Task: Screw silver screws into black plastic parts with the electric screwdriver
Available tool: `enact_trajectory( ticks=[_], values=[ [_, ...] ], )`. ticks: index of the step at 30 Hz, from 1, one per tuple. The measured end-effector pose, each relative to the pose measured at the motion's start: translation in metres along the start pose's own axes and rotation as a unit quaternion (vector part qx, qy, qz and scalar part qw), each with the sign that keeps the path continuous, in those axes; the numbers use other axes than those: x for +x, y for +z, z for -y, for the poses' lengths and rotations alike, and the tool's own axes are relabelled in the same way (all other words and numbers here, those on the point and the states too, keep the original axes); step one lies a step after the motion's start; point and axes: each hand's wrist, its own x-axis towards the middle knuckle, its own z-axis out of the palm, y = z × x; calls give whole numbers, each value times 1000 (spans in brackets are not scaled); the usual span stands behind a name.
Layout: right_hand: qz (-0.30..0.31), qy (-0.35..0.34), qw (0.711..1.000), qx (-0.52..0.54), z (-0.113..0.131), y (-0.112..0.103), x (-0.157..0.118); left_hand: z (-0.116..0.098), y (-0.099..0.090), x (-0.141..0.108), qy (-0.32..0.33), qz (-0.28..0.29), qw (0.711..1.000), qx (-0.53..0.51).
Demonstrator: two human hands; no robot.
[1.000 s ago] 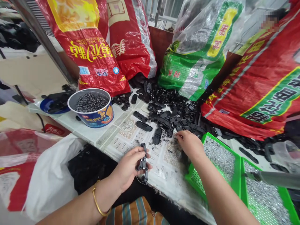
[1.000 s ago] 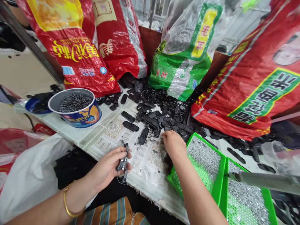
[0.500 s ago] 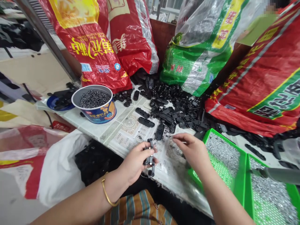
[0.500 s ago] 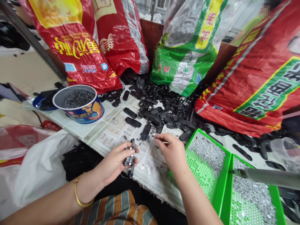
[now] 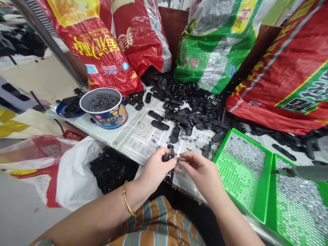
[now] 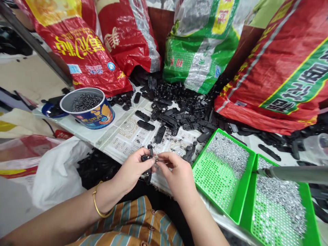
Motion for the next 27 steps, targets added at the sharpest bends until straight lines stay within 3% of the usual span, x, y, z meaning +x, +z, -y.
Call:
enact_trajectory(
  ticks=[3, 6, 10, 16, 27],
  values=[
    [15, 79, 995, 55, -3, 3, -4, -1, 3, -2, -1, -3, 1000, 22],
    [22, 113, 985, 128, -4, 5, -8, -1, 4, -4, 3, 10, 999, 34],
    [1, 122, 978, 172, -4, 4, -9, -1, 4, -6, -13, 43, 999, 6],
    [2, 136, 959, 247, 0, 4, -4, -2, 2, -11, -97, 90, 991, -36],
    [19, 157, 960, 229, -4, 5, -1, -1, -1, -11, -73, 87, 993, 23]
  ],
)
